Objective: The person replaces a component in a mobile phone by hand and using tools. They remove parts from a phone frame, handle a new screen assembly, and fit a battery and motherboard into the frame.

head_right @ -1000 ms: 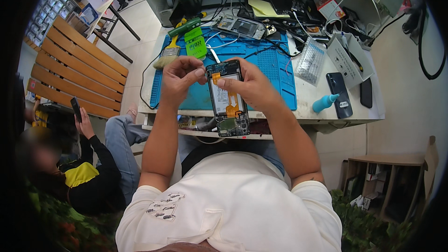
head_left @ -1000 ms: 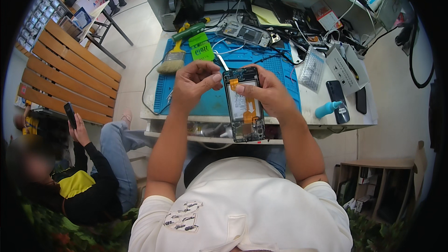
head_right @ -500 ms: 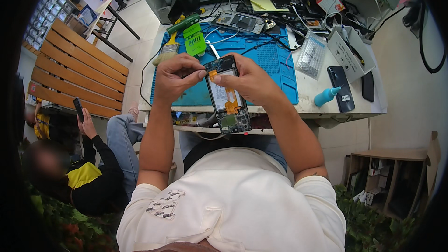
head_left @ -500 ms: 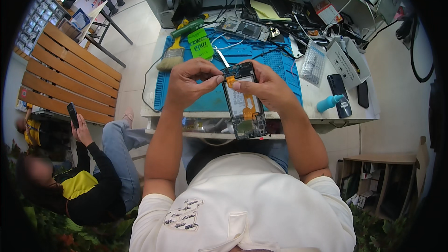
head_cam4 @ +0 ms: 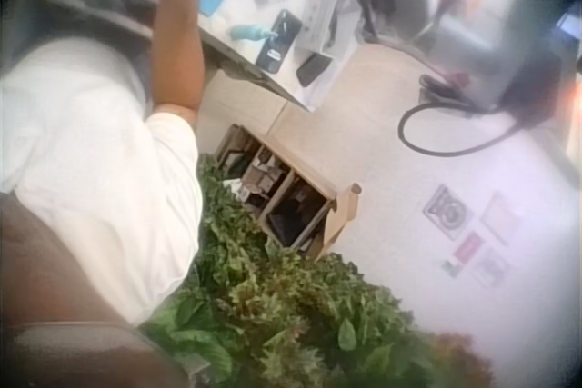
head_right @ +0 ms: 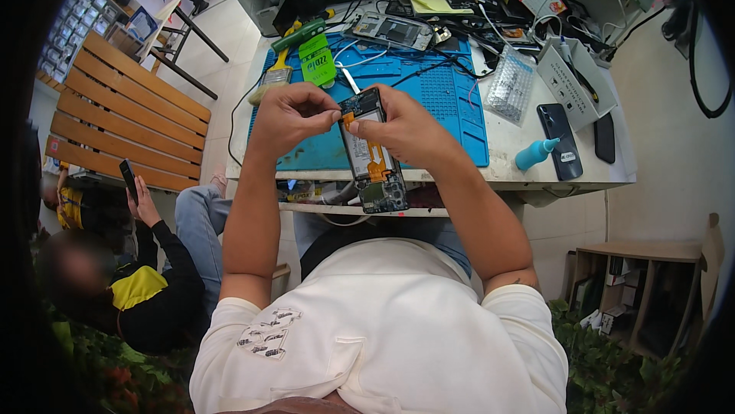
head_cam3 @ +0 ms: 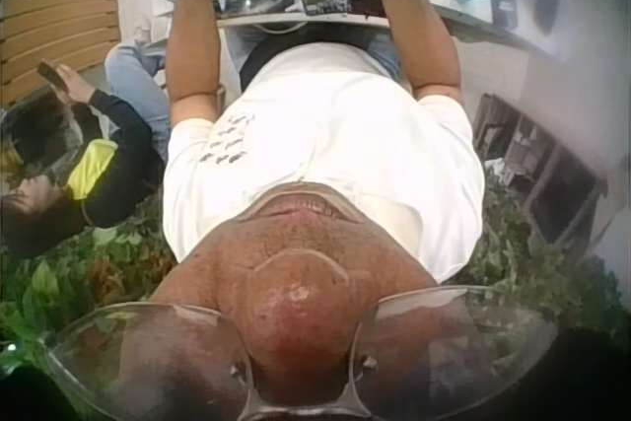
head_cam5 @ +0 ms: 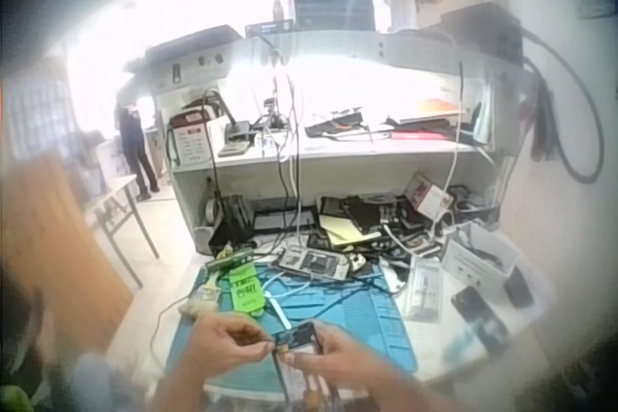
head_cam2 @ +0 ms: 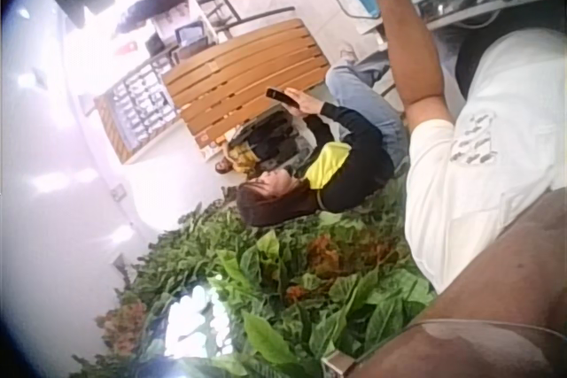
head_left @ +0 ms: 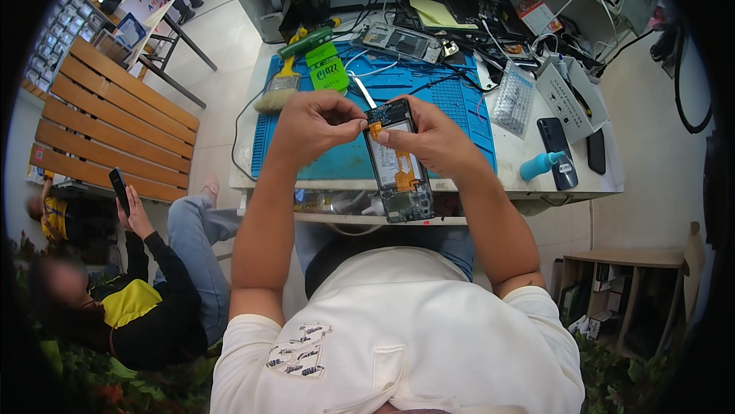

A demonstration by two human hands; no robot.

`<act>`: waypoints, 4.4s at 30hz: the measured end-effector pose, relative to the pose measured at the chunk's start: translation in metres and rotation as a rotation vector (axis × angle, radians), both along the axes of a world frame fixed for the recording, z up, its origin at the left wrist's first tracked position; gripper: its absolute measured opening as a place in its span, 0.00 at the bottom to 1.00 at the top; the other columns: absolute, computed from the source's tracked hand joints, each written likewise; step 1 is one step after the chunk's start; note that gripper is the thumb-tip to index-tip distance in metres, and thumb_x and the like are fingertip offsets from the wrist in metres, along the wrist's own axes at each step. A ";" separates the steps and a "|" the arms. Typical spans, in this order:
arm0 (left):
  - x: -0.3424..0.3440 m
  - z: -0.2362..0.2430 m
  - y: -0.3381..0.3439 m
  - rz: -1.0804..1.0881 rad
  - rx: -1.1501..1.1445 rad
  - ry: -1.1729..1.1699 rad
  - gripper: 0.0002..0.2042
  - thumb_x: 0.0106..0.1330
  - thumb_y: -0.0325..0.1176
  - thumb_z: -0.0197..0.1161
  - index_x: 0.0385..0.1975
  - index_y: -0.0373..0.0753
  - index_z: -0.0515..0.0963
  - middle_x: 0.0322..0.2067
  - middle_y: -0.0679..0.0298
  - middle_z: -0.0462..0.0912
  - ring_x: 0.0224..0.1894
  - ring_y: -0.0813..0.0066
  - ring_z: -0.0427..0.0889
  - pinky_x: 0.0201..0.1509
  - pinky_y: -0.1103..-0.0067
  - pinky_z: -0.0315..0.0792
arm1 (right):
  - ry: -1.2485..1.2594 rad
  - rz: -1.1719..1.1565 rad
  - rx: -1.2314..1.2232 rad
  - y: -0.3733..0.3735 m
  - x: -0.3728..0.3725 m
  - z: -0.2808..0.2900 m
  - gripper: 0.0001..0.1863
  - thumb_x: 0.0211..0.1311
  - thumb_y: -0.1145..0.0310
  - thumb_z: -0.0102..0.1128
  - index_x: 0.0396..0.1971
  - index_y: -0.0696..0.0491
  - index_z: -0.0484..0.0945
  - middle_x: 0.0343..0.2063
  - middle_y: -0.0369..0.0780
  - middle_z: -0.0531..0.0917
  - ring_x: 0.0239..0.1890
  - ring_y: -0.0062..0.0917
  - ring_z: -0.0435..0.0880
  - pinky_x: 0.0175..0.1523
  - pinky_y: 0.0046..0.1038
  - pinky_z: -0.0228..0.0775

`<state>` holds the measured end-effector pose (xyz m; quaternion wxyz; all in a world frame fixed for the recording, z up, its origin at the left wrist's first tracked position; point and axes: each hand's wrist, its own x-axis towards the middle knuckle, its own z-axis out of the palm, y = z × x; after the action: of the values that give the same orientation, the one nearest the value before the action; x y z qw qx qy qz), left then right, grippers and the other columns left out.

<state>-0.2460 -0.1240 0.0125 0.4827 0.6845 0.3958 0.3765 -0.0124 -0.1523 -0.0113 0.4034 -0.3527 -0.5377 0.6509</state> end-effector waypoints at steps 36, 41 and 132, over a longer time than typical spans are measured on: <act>0.002 -0.026 0.008 -0.029 -0.294 -0.402 0.18 0.57 0.29 0.80 0.45 0.30 0.86 0.34 0.59 0.89 0.32 0.74 0.86 0.40 0.79 0.81 | -0.126 -0.105 0.193 -0.016 -0.003 0.015 0.20 0.69 0.69 0.70 0.55 0.58 0.74 0.42 0.36 0.85 0.43 0.13 0.81 0.48 0.22 0.75; 0.003 -0.032 0.009 -0.067 -0.264 -0.450 0.17 0.58 0.27 0.79 0.46 0.30 0.86 0.34 0.59 0.89 0.32 0.76 0.86 0.40 0.80 0.81 | -0.221 -0.147 0.243 -0.025 -0.006 0.027 0.19 0.70 0.69 0.69 0.55 0.59 0.74 0.42 0.37 0.86 0.44 0.15 0.82 0.49 0.22 0.76; 0.065 -0.063 -0.058 0.085 -0.450 -0.690 0.27 0.62 0.21 0.72 0.60 0.26 0.69 0.44 0.52 0.85 0.42 0.66 0.90 0.46 0.76 0.86 | 0.857 -0.432 0.139 -0.012 -0.022 -0.027 0.22 0.79 0.70 0.54 0.67 0.59 0.67 0.55 0.47 0.81 0.60 0.39 0.83 0.64 0.39 0.81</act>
<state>-0.1808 -0.1816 -0.0509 0.7087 0.3786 0.3110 0.5077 -0.0346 -0.1639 -0.0384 0.7370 -0.1286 -0.2800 0.6016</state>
